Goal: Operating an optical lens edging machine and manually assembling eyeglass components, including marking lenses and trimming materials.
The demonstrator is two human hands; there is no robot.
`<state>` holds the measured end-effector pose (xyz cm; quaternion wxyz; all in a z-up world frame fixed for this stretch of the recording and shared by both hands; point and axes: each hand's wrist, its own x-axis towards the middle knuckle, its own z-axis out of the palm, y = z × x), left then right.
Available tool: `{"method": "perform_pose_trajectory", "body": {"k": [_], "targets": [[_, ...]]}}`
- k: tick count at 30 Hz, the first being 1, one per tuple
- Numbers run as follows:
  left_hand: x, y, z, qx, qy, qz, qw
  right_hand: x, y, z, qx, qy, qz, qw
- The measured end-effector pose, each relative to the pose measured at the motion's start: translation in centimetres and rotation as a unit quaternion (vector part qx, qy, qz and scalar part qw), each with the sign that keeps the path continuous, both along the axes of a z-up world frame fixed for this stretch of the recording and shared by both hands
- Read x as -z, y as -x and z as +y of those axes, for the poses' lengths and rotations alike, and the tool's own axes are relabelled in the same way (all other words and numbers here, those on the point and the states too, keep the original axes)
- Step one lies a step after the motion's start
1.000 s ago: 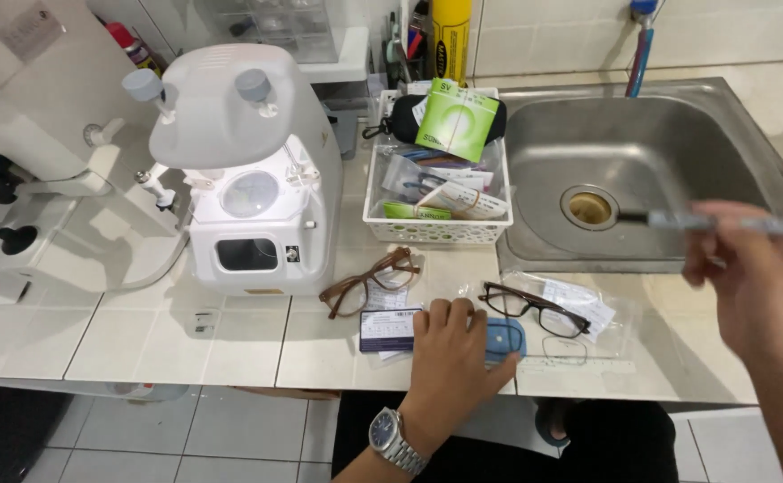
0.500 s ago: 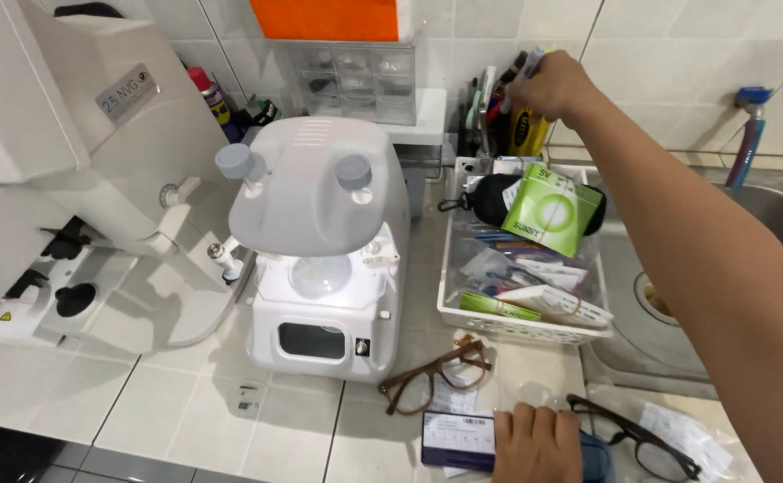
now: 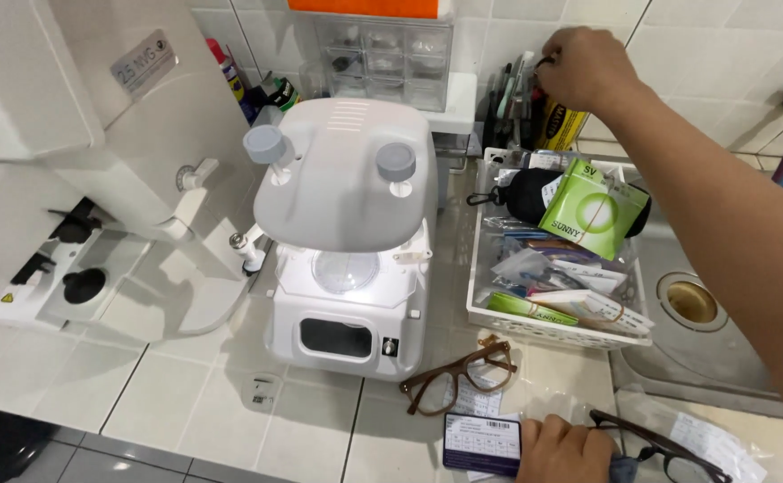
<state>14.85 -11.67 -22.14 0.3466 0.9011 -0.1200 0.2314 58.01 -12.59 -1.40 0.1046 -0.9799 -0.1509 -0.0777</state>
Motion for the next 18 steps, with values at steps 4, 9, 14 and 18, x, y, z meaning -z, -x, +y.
{"method": "perform_pose_trajectory", "body": {"k": [4, 9, 14, 18], "targets": [[-1.5, -0.3, 1.5, 0.142, 0.068, 0.210, 0.965, -1.2, 0.9, 0.1, -0.174, 0.003, -0.179, 0.968], [-1.1, -0.9, 2.5, 0.185, 0.058, 0.453, 0.870, 0.5, -1.0, 5.0, -0.182, 0.219, -0.156, 0.946], [0.9, -0.2, 4.8, 0.117, 0.190, 0.428, 0.876, -0.3, 0.2, 9.5, -0.047, 0.522, 0.032, 0.851], [-5.4, 0.3, 8.0, 0.035, 0.228, 0.517, 0.824, -0.3, -0.3, 10.4, -0.031, 0.549, 0.008, 0.835]]}}
